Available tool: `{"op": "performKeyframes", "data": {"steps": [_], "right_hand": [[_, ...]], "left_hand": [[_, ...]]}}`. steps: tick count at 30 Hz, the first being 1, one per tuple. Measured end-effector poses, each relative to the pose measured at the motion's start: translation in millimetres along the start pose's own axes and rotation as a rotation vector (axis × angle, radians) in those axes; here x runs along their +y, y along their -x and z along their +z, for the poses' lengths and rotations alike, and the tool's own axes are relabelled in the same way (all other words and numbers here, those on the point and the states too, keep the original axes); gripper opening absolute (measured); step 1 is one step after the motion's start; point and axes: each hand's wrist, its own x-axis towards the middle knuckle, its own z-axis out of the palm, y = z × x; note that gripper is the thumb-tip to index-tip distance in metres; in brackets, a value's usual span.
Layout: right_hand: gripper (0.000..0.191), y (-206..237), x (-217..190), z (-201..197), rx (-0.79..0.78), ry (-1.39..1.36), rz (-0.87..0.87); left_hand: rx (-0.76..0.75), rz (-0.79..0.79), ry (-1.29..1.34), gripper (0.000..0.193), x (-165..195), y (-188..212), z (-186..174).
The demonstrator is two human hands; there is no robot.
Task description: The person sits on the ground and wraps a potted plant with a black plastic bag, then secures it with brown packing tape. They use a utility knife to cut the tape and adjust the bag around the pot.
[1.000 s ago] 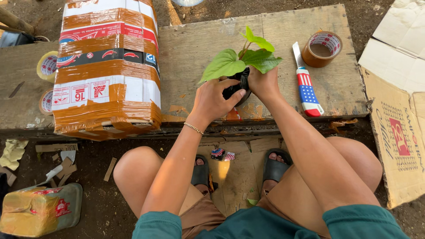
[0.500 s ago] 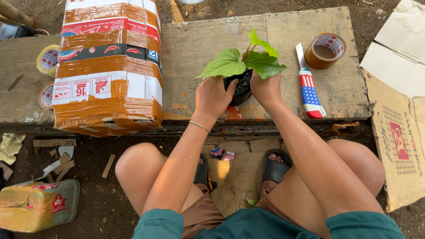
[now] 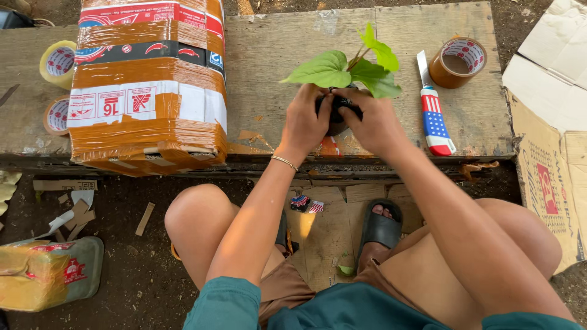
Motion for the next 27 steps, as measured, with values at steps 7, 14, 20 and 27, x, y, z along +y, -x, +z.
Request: {"op": "performKeyframes", "data": {"steps": [7,14,20,27], "right_hand": [[0.022,-6.5,8.8,-10.0,-0.083,0.145,-0.108],[0.018,-5.5,19.5,6.7,-0.002,0.049,-0.086],[0.018,-2.8,21.9,17.7,0.089,-0.055,0.049],[0.017,-4.6,7.7,21.6,0.129,-0.122,0.238]], "left_hand": [[-0.028,0.012,-0.056,0.033,10.1,-18.5,-29.4],[-0.210,-0.091,-0.585,0.028,31.0,-12.6,-23.1],[-0.141,-0.122,-0.472,0.024,29.0,-19.8,-10.4],[-0.186,-0.329,-0.270,0.029,26.3,-15.2,-19.0]]}}
